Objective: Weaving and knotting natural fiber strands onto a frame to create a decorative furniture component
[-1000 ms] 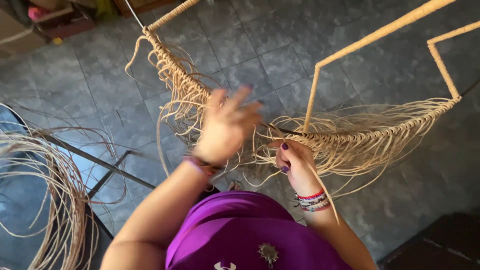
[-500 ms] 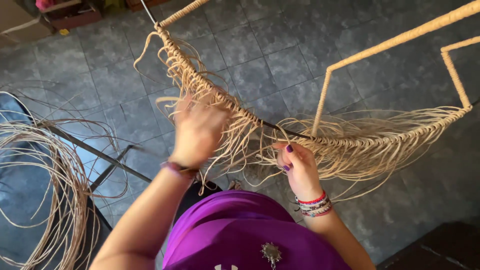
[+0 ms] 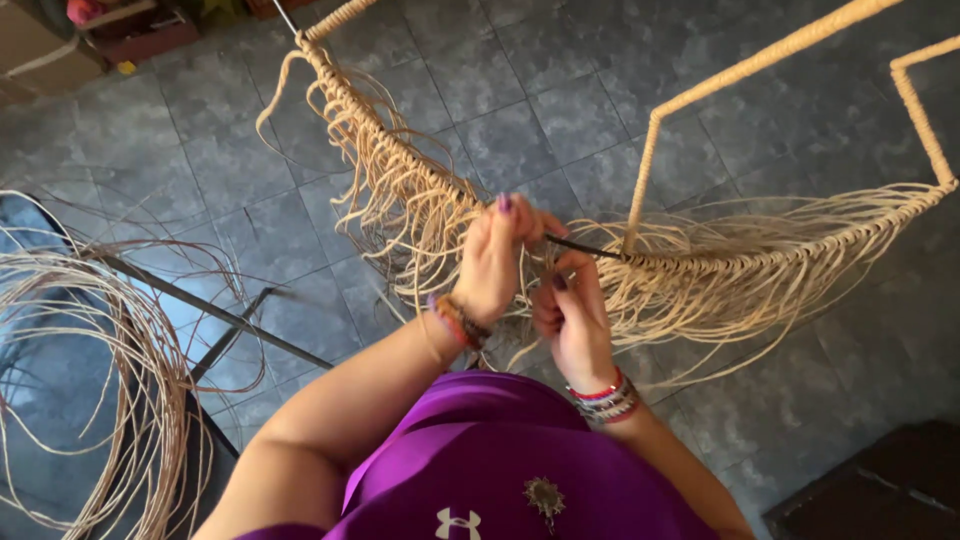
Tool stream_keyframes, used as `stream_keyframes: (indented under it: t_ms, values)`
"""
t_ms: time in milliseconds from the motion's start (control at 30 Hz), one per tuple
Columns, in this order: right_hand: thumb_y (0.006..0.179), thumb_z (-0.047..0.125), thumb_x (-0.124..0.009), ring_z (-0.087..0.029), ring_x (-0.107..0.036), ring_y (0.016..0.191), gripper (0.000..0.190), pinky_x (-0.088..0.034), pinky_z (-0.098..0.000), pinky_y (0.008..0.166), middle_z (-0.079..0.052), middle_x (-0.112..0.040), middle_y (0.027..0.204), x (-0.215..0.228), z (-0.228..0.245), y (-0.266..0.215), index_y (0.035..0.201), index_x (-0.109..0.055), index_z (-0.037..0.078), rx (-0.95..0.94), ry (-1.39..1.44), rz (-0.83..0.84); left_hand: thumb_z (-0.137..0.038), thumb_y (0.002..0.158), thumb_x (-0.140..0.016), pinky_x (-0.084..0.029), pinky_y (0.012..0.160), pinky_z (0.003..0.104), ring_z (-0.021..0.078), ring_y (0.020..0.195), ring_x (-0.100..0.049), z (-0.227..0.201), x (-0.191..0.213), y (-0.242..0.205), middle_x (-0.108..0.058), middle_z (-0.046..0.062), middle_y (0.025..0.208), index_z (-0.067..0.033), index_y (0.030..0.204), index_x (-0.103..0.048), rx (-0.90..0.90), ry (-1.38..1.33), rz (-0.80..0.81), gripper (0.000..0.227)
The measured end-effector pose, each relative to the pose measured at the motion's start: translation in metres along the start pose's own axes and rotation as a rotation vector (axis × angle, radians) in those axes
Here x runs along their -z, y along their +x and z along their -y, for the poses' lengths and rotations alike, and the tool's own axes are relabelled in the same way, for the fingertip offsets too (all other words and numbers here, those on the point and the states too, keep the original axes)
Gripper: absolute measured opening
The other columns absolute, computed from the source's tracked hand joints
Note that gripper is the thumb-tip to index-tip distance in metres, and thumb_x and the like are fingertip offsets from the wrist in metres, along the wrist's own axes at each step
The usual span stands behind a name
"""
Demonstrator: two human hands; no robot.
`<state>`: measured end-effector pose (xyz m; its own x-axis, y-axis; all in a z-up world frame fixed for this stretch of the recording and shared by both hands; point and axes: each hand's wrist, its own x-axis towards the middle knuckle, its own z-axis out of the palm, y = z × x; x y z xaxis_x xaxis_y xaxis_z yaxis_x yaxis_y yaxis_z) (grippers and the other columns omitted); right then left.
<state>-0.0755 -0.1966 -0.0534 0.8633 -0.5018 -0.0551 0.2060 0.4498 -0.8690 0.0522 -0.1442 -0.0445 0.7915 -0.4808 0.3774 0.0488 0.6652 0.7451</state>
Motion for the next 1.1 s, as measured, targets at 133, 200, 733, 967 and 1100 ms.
stream_keyframes:
  t_ms: [133, 200, 733, 967, 1100]
  values:
    - [0.105, 0.011, -0.044, -0.003, -0.032, 0.053, 0.014, -0.025, -0.0154, 0.042, 0.005, -0.028, 0.066, -0.005, -0.006, 0.007, 0.118, -0.039, 0.015, 0.075, -0.011, -0.036, -0.034, 0.114, -0.025, -0.043, 0.067, 0.032, 0.0248, 0.066, -0.047, -0.001, -0.030, 0.014, -0.029, 0.002, 0.073, -0.0079, 0.073, -0.032, -0.005, -0.241, -0.081, 0.049]
    - [0.107, 0.013, -0.045, -0.004, -0.033, 0.047, 0.011, -0.027, -0.0168, 0.039, 0.005, -0.028, 0.059, -0.005, -0.008, 0.008, 0.117, -0.040, 0.011, 0.105, -0.055, -0.030, -0.046, 0.111, -0.031, -0.021, 0.044, 0.024, 0.0103, 0.050, -0.022, -0.007, -0.034, 0.020, -0.017, -0.004, 0.066, -0.0134, 0.067, -0.029, 0.077, -0.395, -0.159, 0.055]
    - [0.106, 0.012, -0.050, -0.016, -0.059, 0.062, 0.024, -0.050, -0.0258, 0.063, -0.009, -0.068, 0.071, 0.017, -0.025, 0.014, 0.094, -0.071, 0.010, 0.249, -0.786, -0.127, -0.059, 0.102, -0.035, -0.007, 0.037, 0.024, 0.0087, 0.045, -0.005, 0.021, -0.008, 0.115, -0.005, -0.008, 0.059, -0.0225, 0.061, -0.018, 0.219, -0.567, -0.475, 0.058]
    - [0.101, 0.006, -0.051, -0.024, -0.063, 0.052, 0.020, -0.053, -0.0302, 0.057, -0.008, -0.065, 0.059, 0.035, -0.044, 0.013, 0.098, -0.071, 0.010, 0.261, -0.942, -0.054, -0.062, 0.100, -0.033, -0.009, 0.035, 0.023, 0.0092, 0.043, -0.004, 0.031, 0.009, 0.139, -0.005, -0.008, 0.057, -0.0238, 0.060, -0.018, 0.229, -0.528, -0.633, 0.058]
    - [0.101, 0.007, -0.051, -0.022, -0.063, 0.052, 0.020, -0.053, -0.0289, 0.056, -0.007, -0.067, 0.060, 0.036, -0.044, 0.011, 0.099, -0.070, 0.011, 0.287, -0.992, -0.040, -0.058, 0.102, -0.035, -0.010, 0.034, 0.024, 0.0107, 0.040, -0.006, 0.048, 0.007, 0.140, -0.006, -0.006, 0.055, -0.0231, 0.059, -0.018, 0.219, -0.445, -0.679, 0.058]
